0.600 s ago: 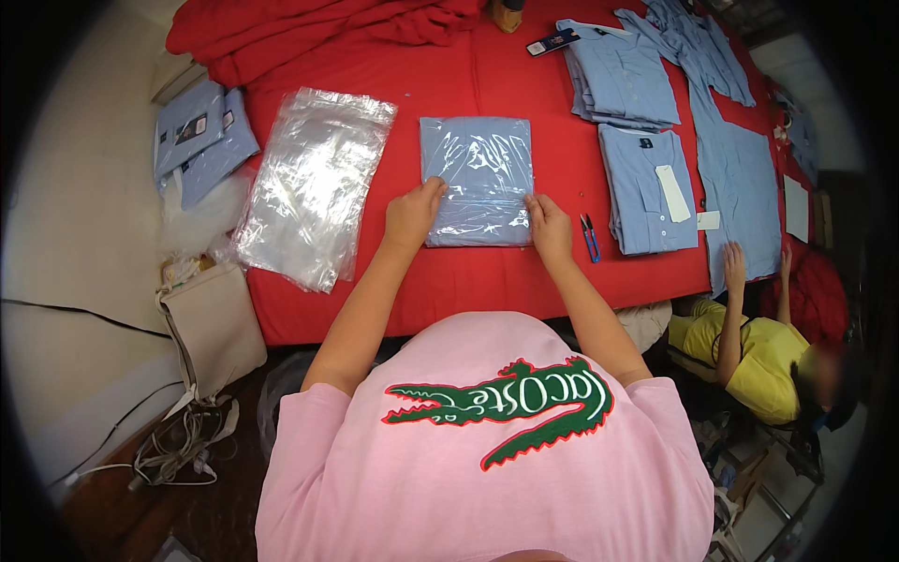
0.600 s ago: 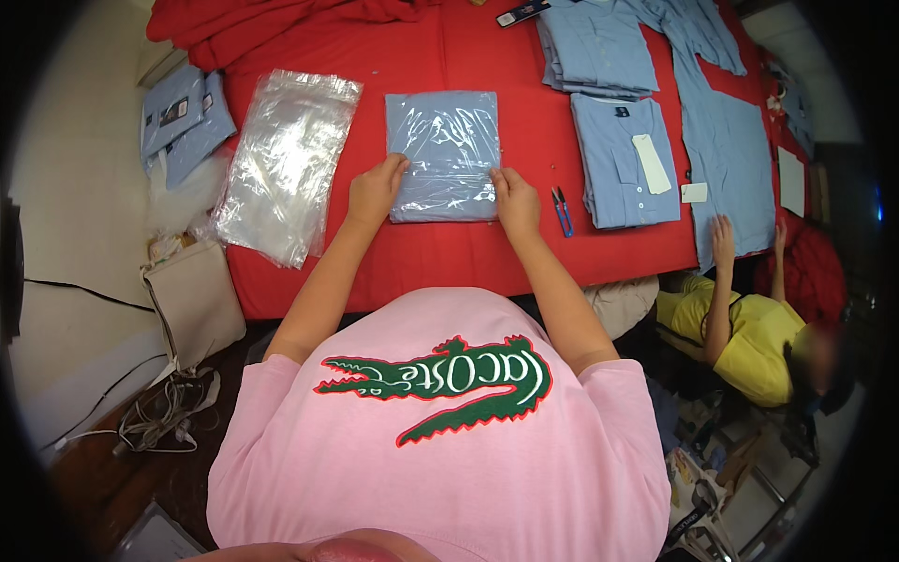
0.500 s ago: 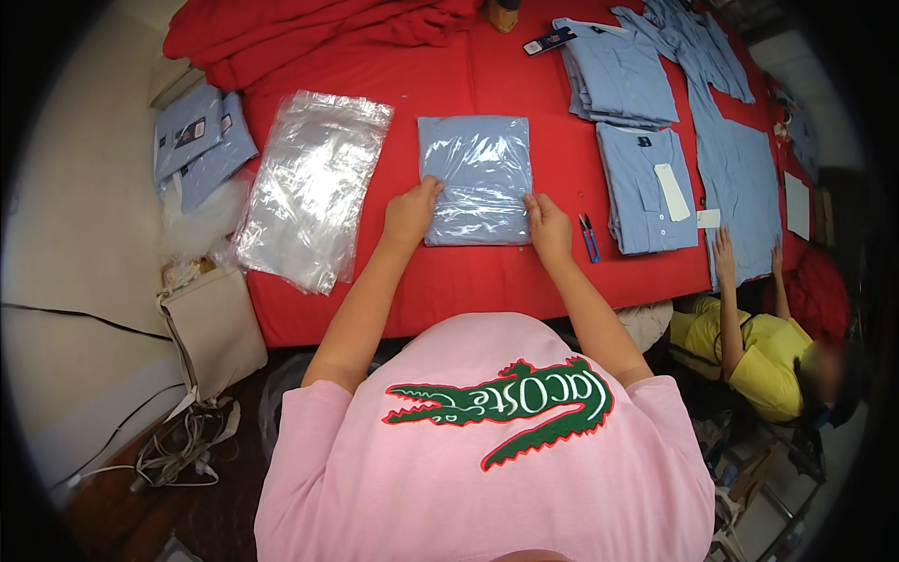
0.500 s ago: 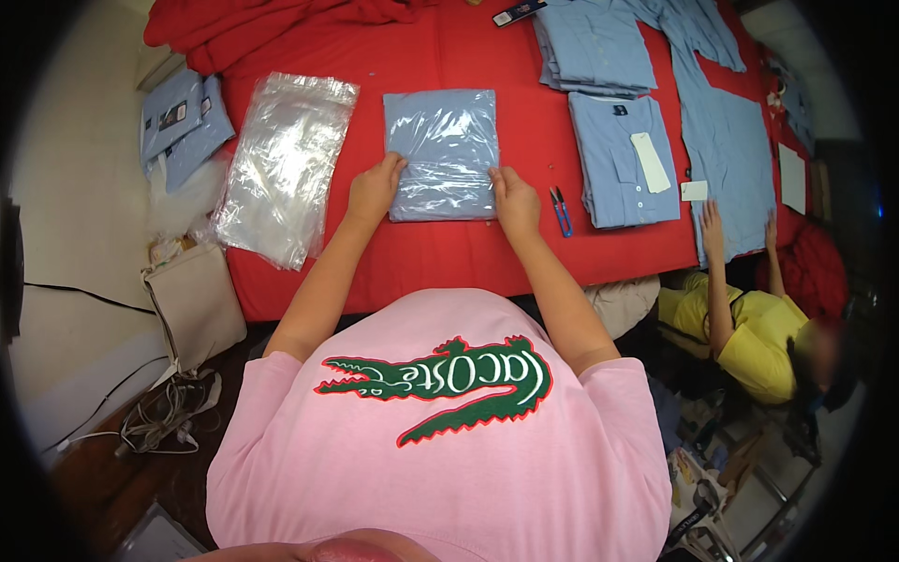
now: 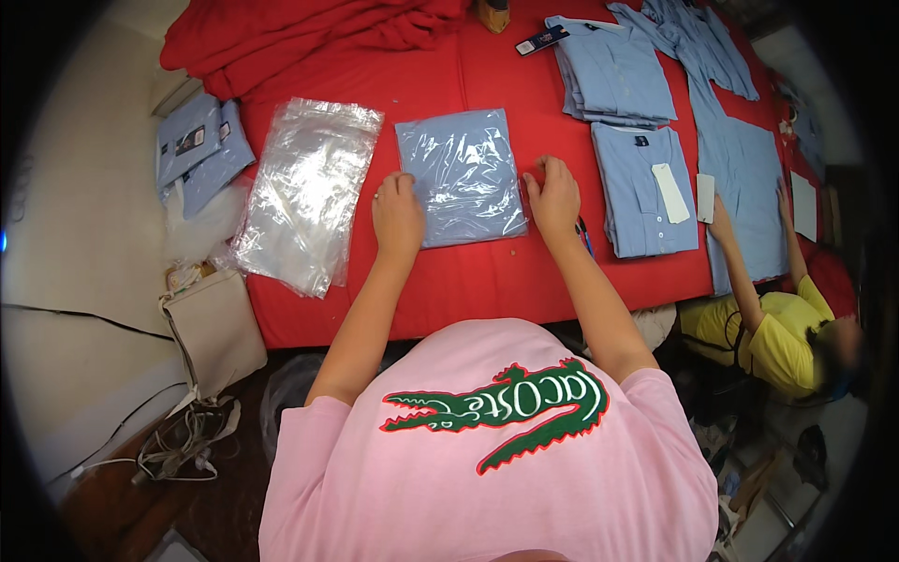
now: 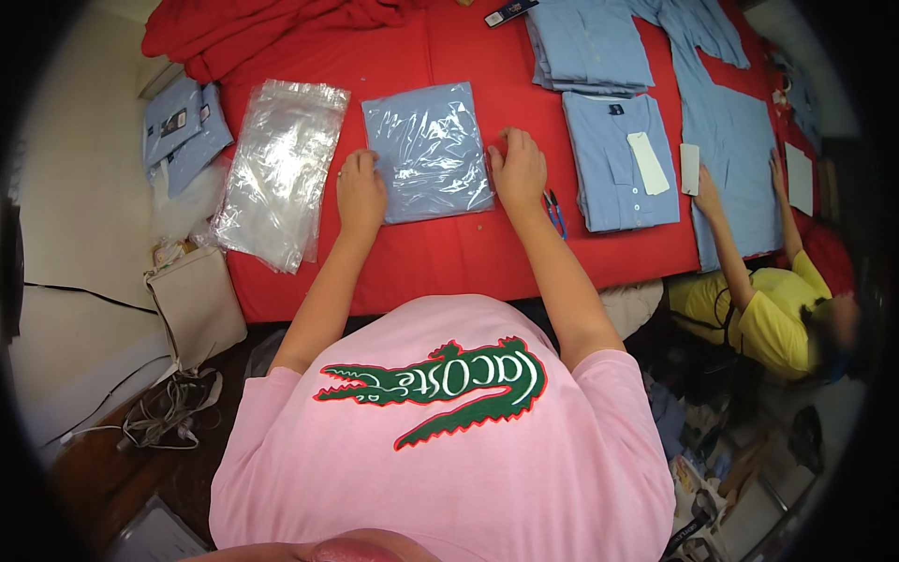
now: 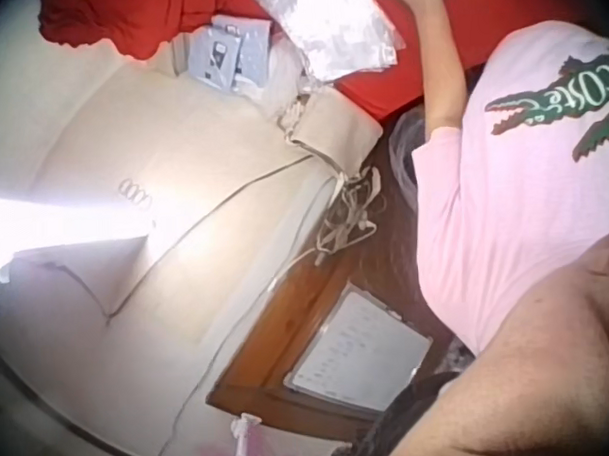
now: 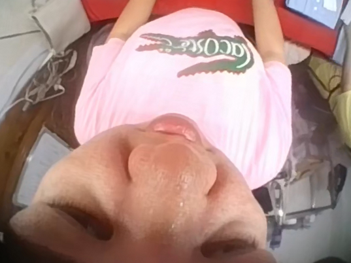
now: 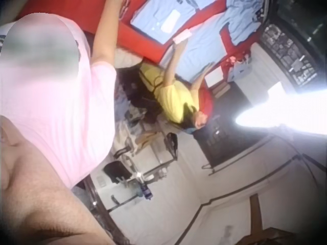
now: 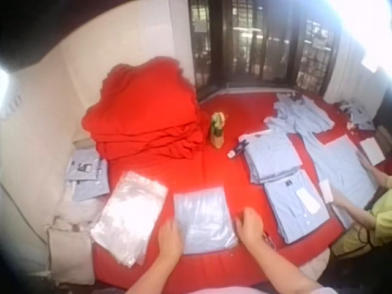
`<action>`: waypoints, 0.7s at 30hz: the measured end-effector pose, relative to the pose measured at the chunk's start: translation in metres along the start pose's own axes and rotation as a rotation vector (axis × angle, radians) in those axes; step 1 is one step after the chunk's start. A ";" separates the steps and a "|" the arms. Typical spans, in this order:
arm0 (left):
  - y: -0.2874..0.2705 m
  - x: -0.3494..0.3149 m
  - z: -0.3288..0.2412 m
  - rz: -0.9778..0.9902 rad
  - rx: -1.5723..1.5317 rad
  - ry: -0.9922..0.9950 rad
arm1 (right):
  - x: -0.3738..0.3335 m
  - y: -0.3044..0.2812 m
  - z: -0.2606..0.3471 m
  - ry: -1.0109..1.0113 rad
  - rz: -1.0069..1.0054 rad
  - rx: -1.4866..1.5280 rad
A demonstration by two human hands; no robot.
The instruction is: The person packs folded blue shirts into clear plastic bags by hand, using a small blue tool to assist with clearing air or tucking edges.
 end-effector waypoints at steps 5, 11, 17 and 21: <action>0.005 0.010 -0.064 -0.049 0.051 0.309 | -0.008 0.029 0.086 -0.516 0.087 0.030; 0.039 0.034 -0.034 0.057 0.116 0.201 | 0.000 0.074 0.066 -0.445 0.236 -0.117; 0.048 0.030 -0.032 0.079 0.116 0.196 | 0.000 0.075 0.064 -0.434 0.291 -0.025; 0.046 0.029 -0.030 0.066 0.135 0.168 | 0.002 0.078 0.065 -0.470 0.263 -0.041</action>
Point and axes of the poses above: each hand's wrist, its own x-axis towards the middle knuckle, its own y-axis out of the palm, z = x × y, the point moved 7 cm from there along x, towards the middle knuckle, and after that the axes turned 11 degrees about z, right-handed, at the moved point
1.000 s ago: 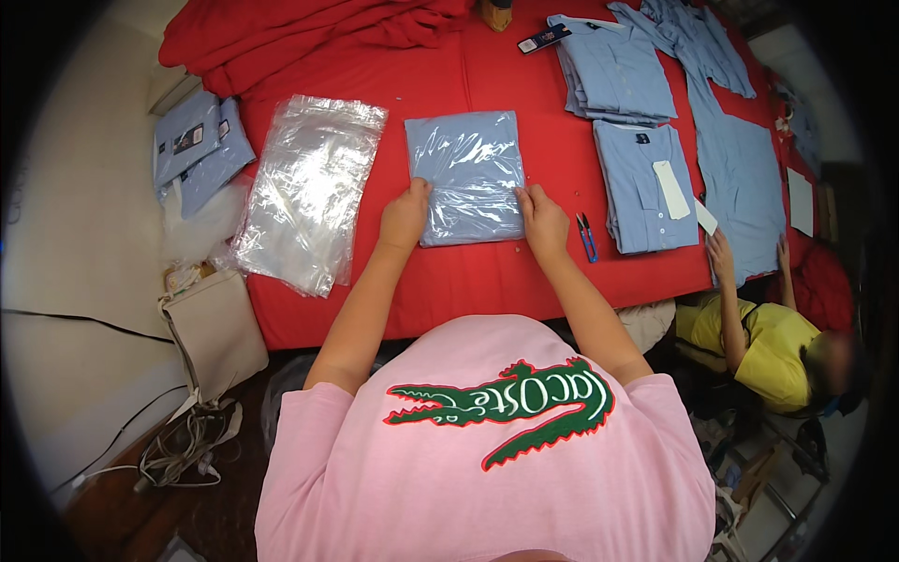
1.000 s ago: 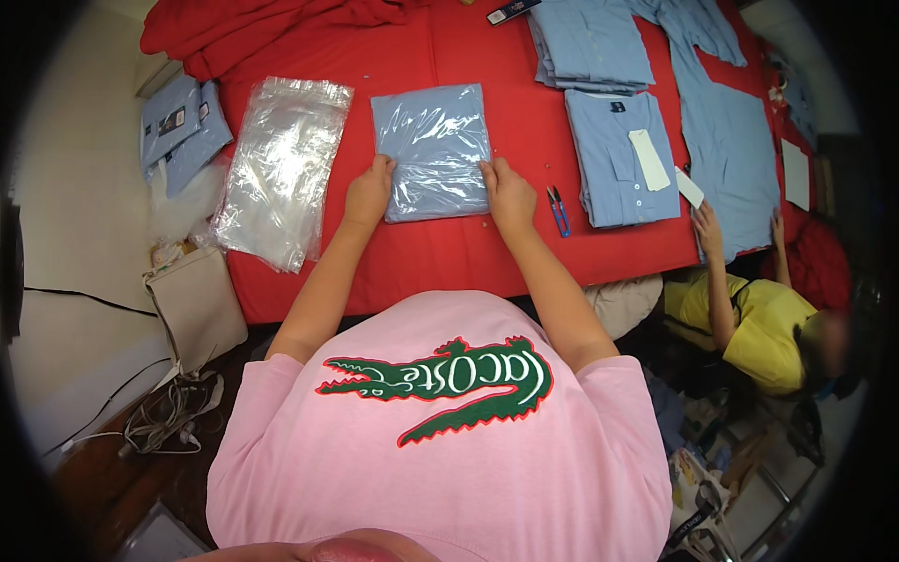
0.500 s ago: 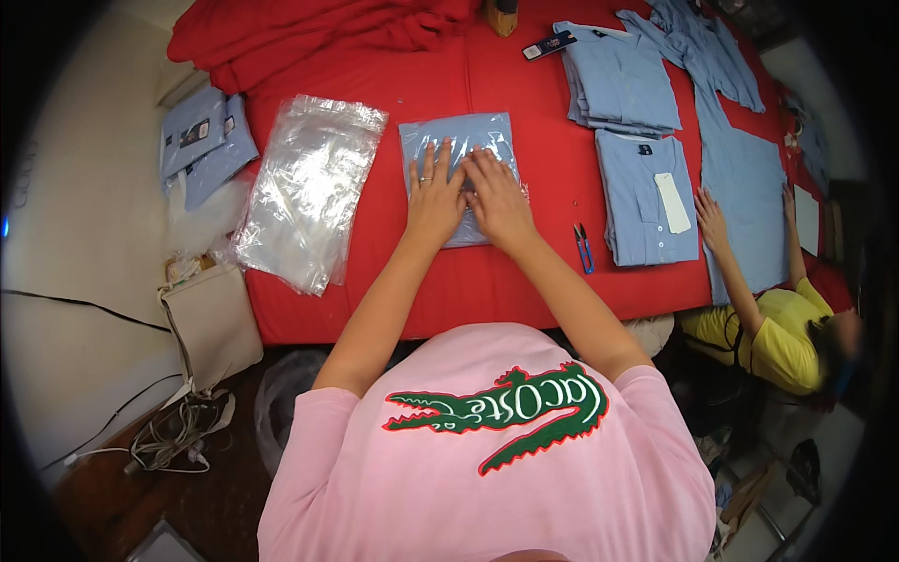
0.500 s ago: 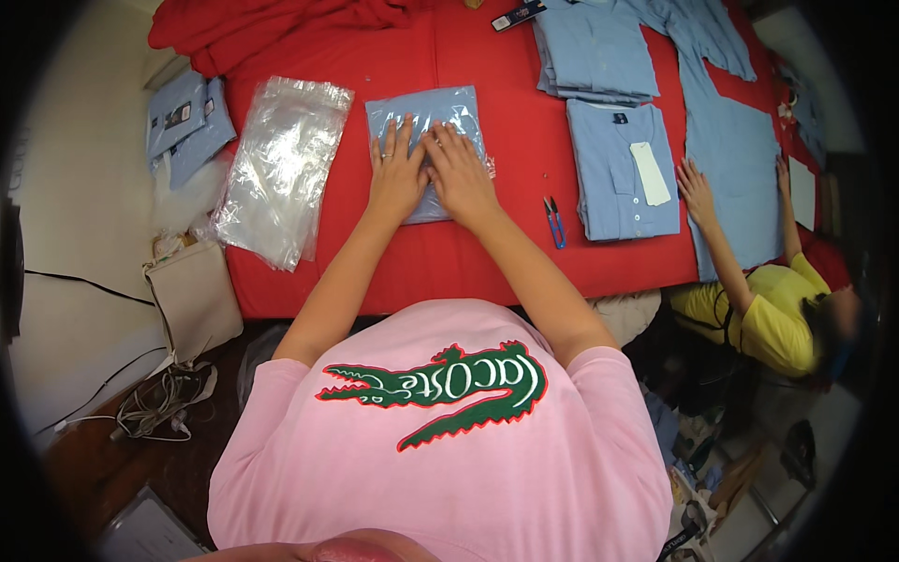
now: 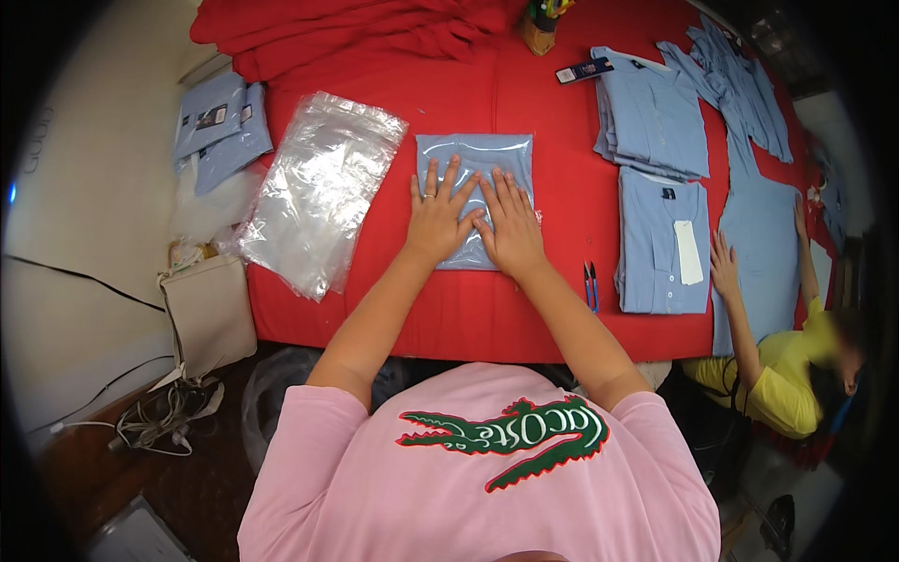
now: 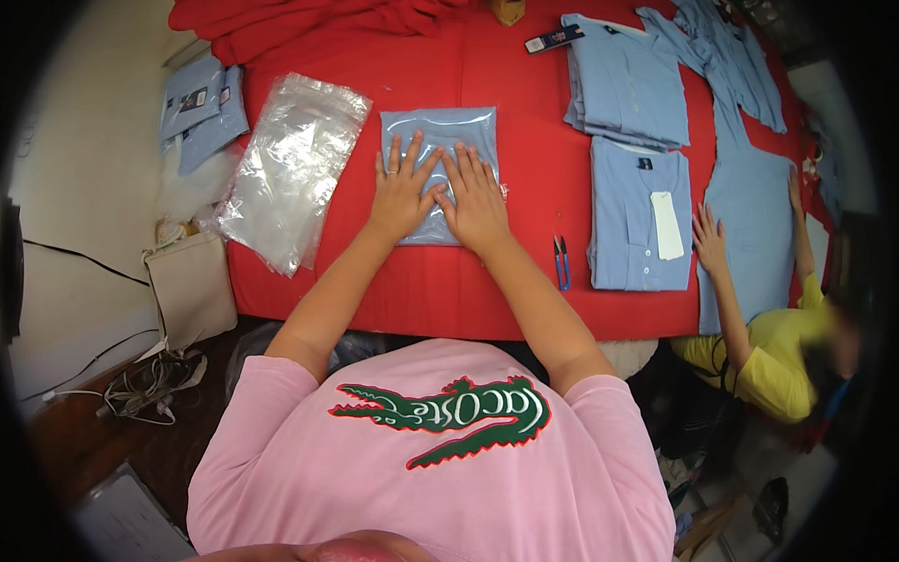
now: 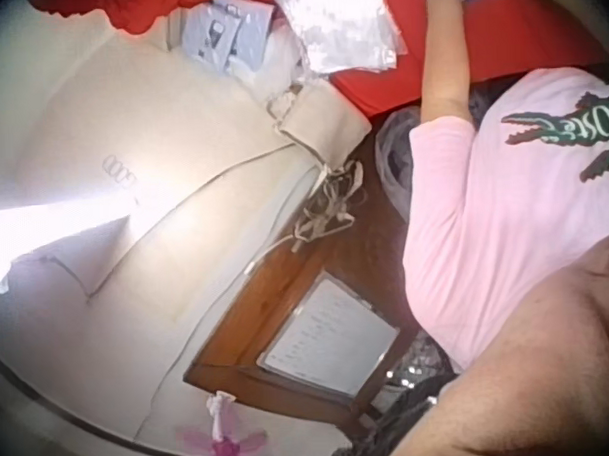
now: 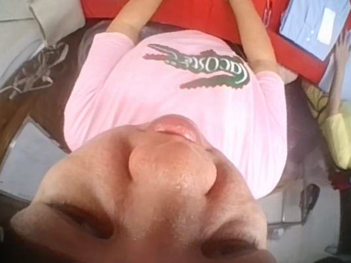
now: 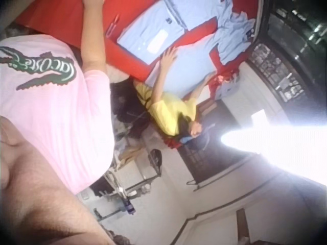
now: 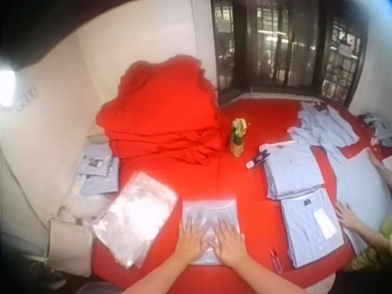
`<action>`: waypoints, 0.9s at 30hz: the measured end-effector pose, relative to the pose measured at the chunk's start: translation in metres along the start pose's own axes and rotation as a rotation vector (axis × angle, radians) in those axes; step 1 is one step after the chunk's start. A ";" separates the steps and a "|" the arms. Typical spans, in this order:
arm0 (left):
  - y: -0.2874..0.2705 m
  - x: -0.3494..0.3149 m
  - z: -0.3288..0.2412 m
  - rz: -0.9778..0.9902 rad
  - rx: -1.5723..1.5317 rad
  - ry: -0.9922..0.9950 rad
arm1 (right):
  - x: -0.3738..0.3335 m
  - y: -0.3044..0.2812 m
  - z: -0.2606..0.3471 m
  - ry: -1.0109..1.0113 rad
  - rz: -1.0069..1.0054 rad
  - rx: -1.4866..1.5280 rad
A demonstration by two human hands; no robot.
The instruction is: The person packs folded blue shirts into clear plastic bags by hand, using a small blue tool to assist with clearing air or tucking edges.
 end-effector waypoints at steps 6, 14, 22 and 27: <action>0.002 0.011 0.011 0.131 -0.178 -0.006 | 0.008 -0.001 -0.005 -0.018 0.065 -0.002; 0.016 -0.119 0.019 -0.285 -0.687 -0.640 | -0.054 -0.031 0.026 -0.309 0.230 -0.145; 0.024 -0.108 -0.044 0.116 -1.779 -0.418 | -0.049 0.005 0.012 -0.280 0.119 -0.316; -0.087 -0.120 -0.023 -0.308 -0.771 -0.173 | -0.037 -0.088 0.041 -0.233 0.132 0.207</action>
Point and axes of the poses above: each hand's wrist, its own x-axis towards the middle knuckle, its own y-axis out of the palm, z = x × y, the point moved 7 cm from there along x, towards the middle knuckle, and after that the axes turned 11 degrees about z, right-handed, at the moved point
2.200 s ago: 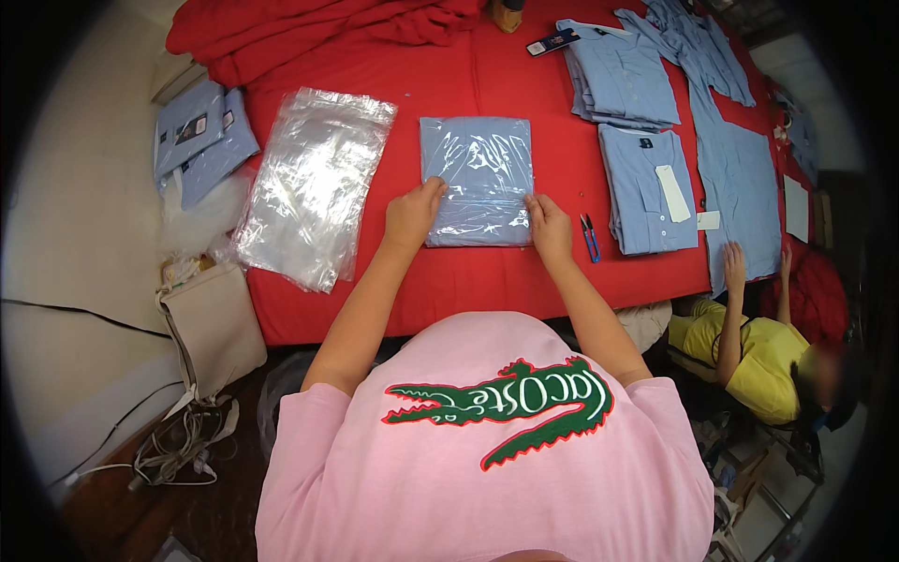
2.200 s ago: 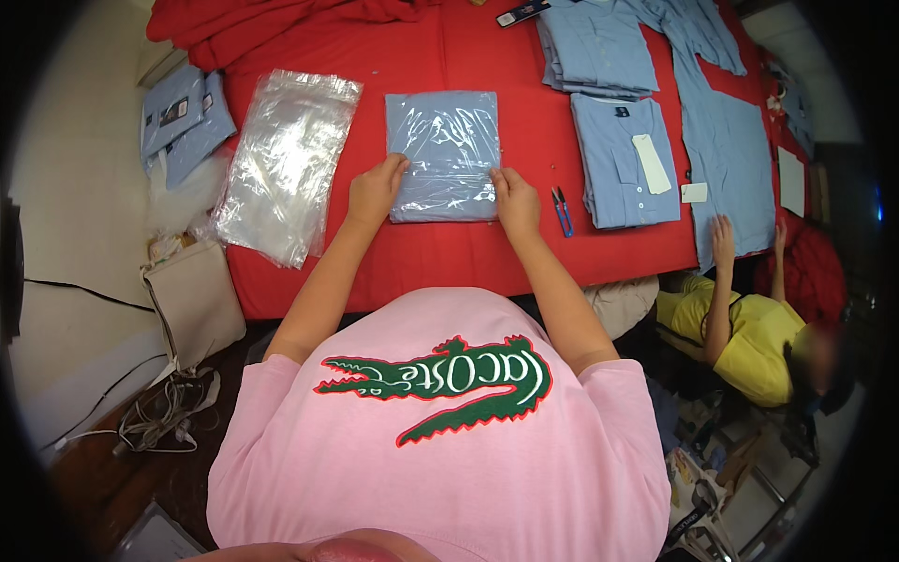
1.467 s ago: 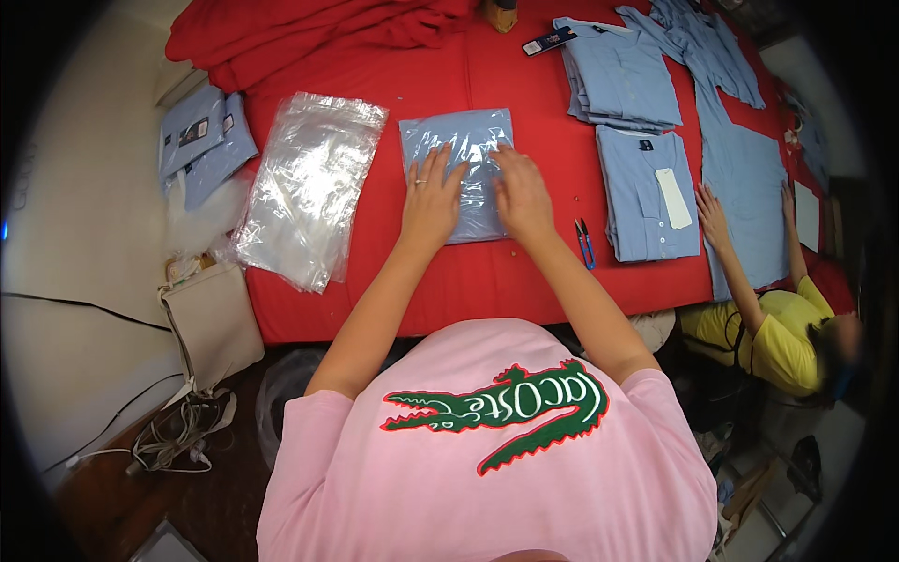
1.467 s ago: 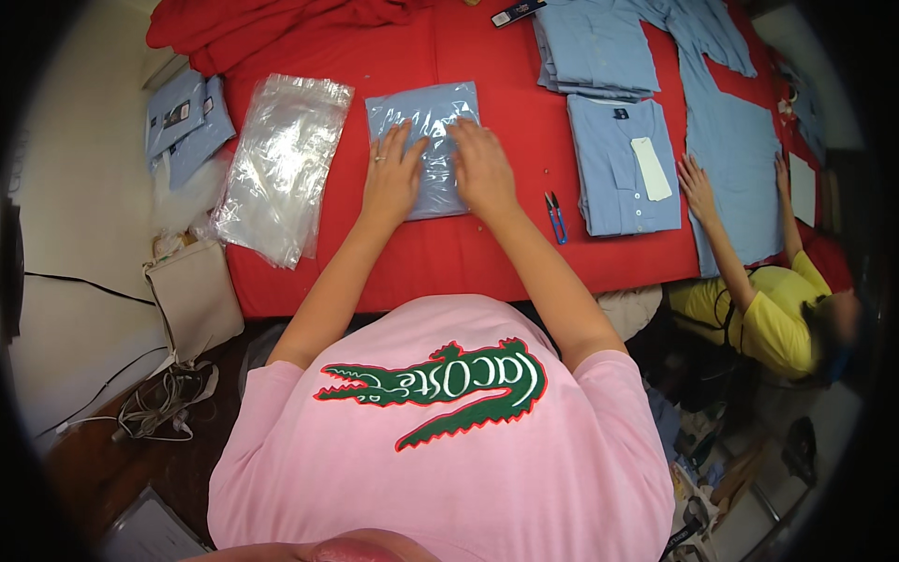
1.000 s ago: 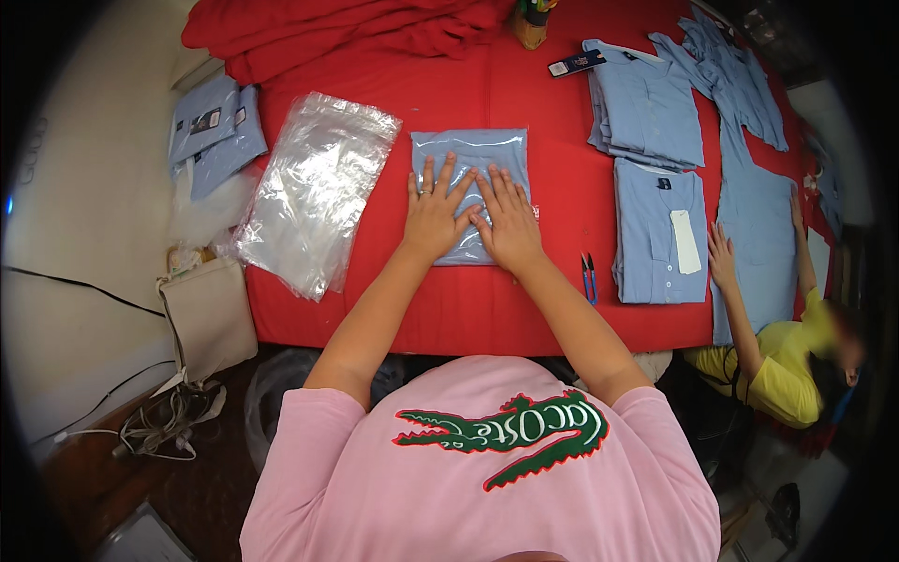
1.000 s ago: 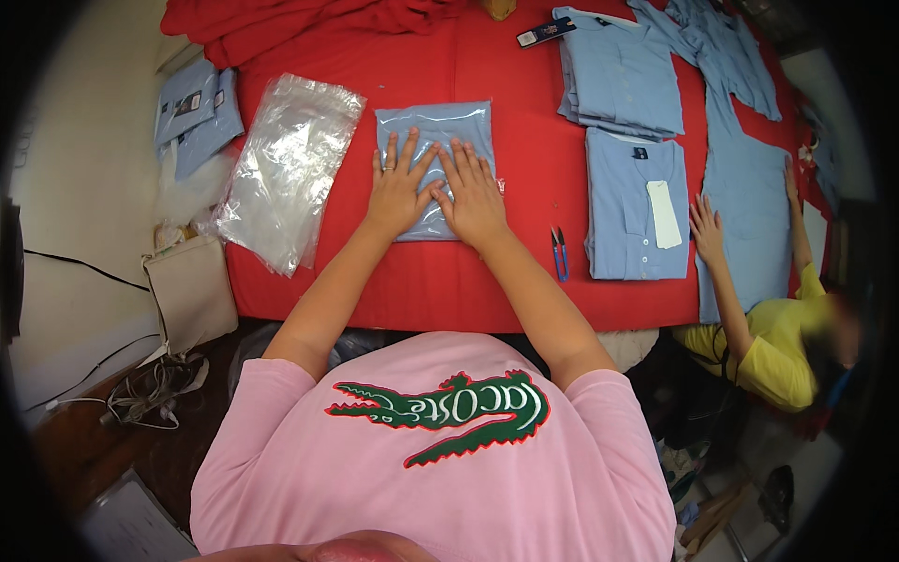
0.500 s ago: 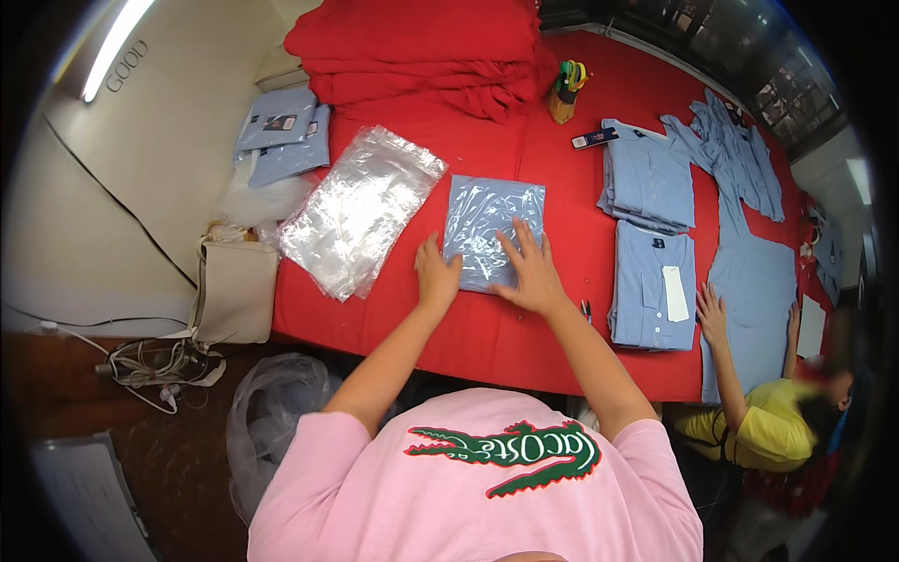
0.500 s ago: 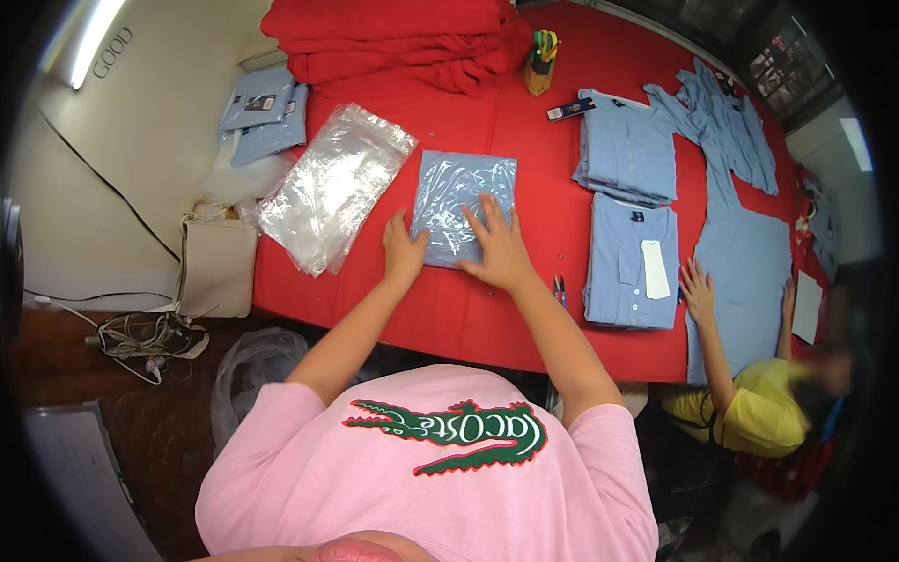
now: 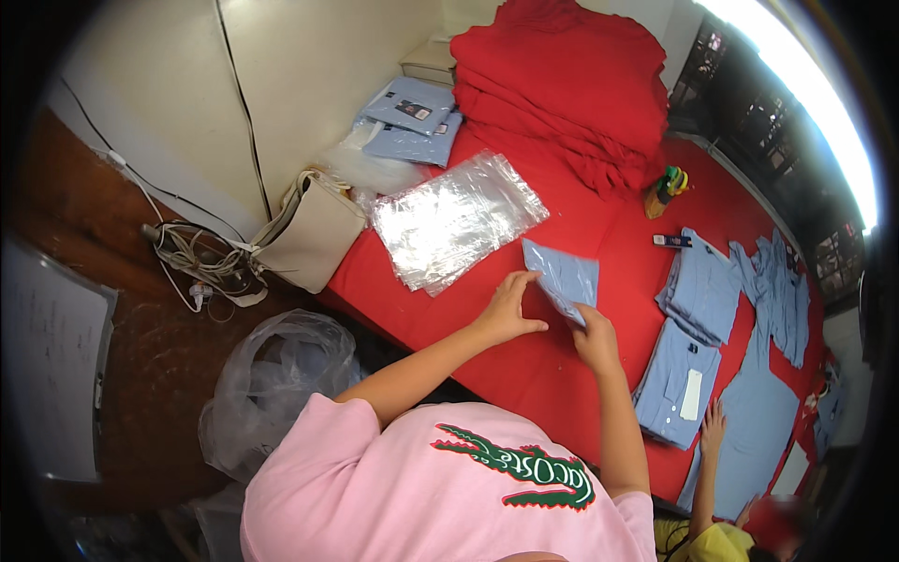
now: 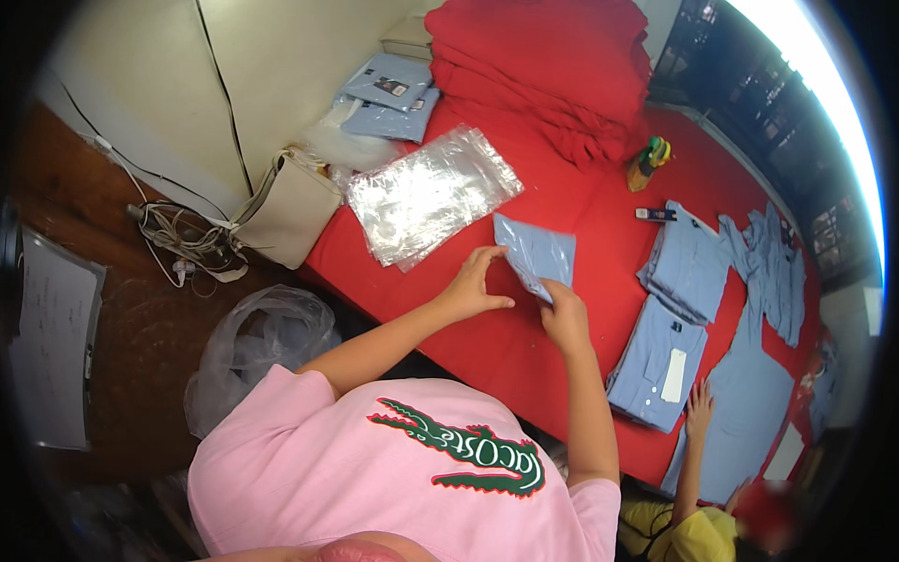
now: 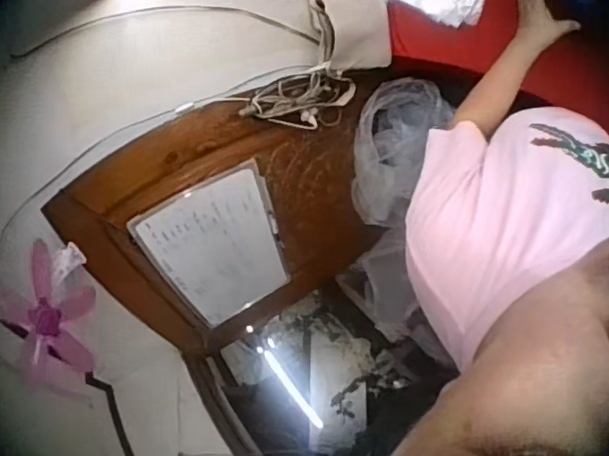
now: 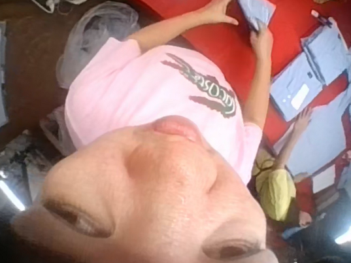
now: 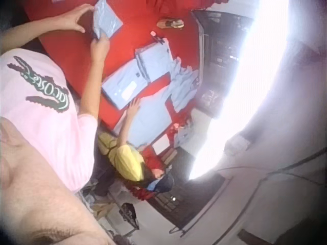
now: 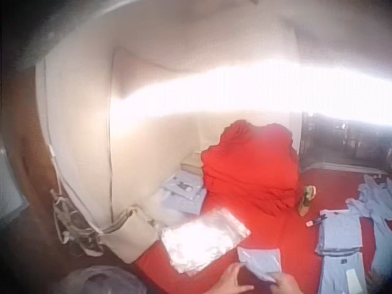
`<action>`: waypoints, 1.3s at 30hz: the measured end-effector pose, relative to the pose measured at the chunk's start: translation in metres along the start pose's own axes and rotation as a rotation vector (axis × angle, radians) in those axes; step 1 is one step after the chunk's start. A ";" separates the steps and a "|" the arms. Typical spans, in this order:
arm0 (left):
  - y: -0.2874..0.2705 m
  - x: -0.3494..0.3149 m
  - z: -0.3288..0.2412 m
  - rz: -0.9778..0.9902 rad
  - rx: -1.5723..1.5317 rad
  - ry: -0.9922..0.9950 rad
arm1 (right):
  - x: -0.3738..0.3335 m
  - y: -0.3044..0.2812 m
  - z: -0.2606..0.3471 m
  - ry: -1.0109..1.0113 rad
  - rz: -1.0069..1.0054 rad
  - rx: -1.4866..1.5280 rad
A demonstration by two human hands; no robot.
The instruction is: The person packs folded blue shirts into clear plastic bags by hand, using a small blue tool to assist with clearing air or tucking edges.
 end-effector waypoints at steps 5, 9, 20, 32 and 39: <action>-0.076 -0.008 -0.013 0.394 0.301 0.077 | 0.007 -0.047 0.085 0.100 0.340 0.524; -0.103 -0.033 0.053 0.612 -0.219 -0.293 | 0.048 -0.046 0.120 0.161 0.214 0.620; -0.410 0.132 0.212 -0.385 -0.800 -0.083 | 0.114 0.036 0.061 0.284 -0.040 0.769; -0.233 -0.046 0.235 0.060 0.539 -0.198 | 0.180 0.168 0.141 0.021 0.251 0.072; -0.237 -0.062 0.227 -0.099 0.580 -0.174 | 0.218 0.230 0.176 -0.194 0.326 -0.135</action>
Point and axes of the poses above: each hand's wrist, its own x-axis towards the middle knuckle, its own y-axis out of the palm, z = x × y, the point moved 7 cm from there along x, towards the middle knuckle, and after that the axes turned 11 degrees about z, right-handed, at the moved point
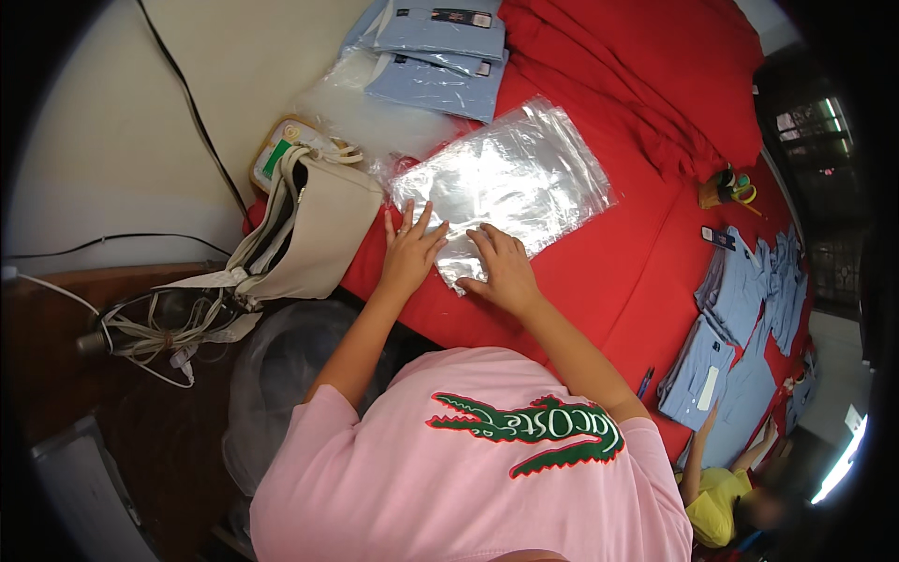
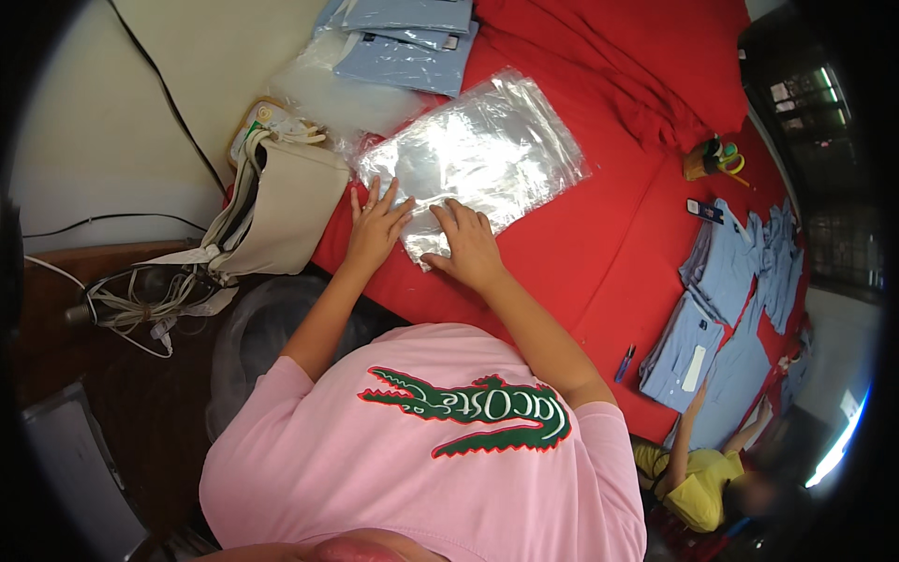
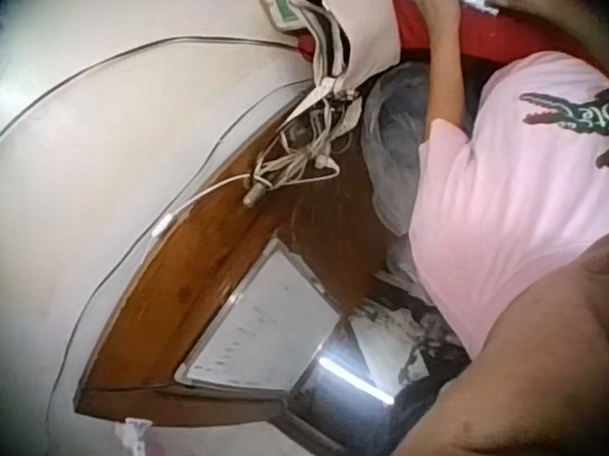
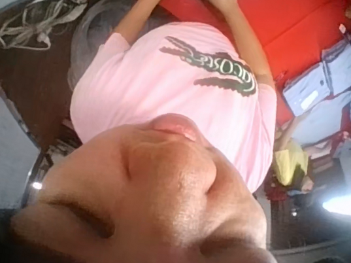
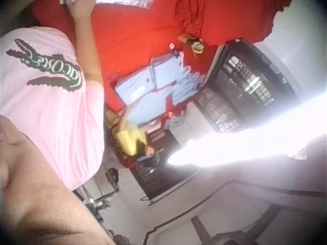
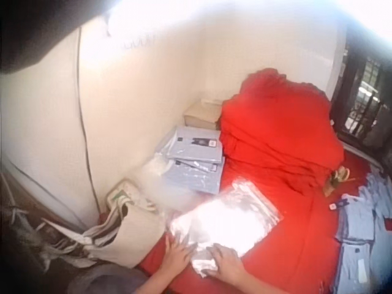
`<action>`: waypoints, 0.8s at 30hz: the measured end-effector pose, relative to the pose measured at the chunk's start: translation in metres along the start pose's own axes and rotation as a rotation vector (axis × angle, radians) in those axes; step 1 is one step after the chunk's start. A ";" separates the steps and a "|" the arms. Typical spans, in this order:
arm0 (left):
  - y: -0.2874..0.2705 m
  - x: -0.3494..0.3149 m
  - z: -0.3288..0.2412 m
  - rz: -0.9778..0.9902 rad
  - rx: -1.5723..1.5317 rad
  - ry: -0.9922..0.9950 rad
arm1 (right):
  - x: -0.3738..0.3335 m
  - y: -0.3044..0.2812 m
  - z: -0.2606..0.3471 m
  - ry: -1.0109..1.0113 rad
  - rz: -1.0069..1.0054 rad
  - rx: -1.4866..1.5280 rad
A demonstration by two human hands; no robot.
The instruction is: The person packs folded blue shirts into clear plastic bags by hand, using a small blue tool to assist with clearing air or tucking edges.
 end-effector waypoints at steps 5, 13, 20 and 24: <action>-0.058 0.029 -0.039 -0.034 -0.199 0.068 | 0.016 -0.044 0.045 -0.048 -0.315 -0.030; -0.125 0.087 -0.136 -0.315 -0.243 0.409 | -0.006 -0.170 -0.058 0.156 -0.824 0.595; -0.022 0.161 -0.112 0.097 -0.091 0.368 | -0.199 -0.114 -0.290 0.663 -1.025 1.392; 0.039 0.199 -0.111 0.334 0.005 0.385 | -0.265 -0.049 -0.319 0.863 -0.846 1.589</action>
Point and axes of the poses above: each hand's wrist, its own x-axis towards the middle knuckle, its own y-axis out of the palm, z = x × y, the point moved 7 cm from there along x, towards the middle knuckle, and after that the axes turned 11 degrees about z, right-handed, at the moved point
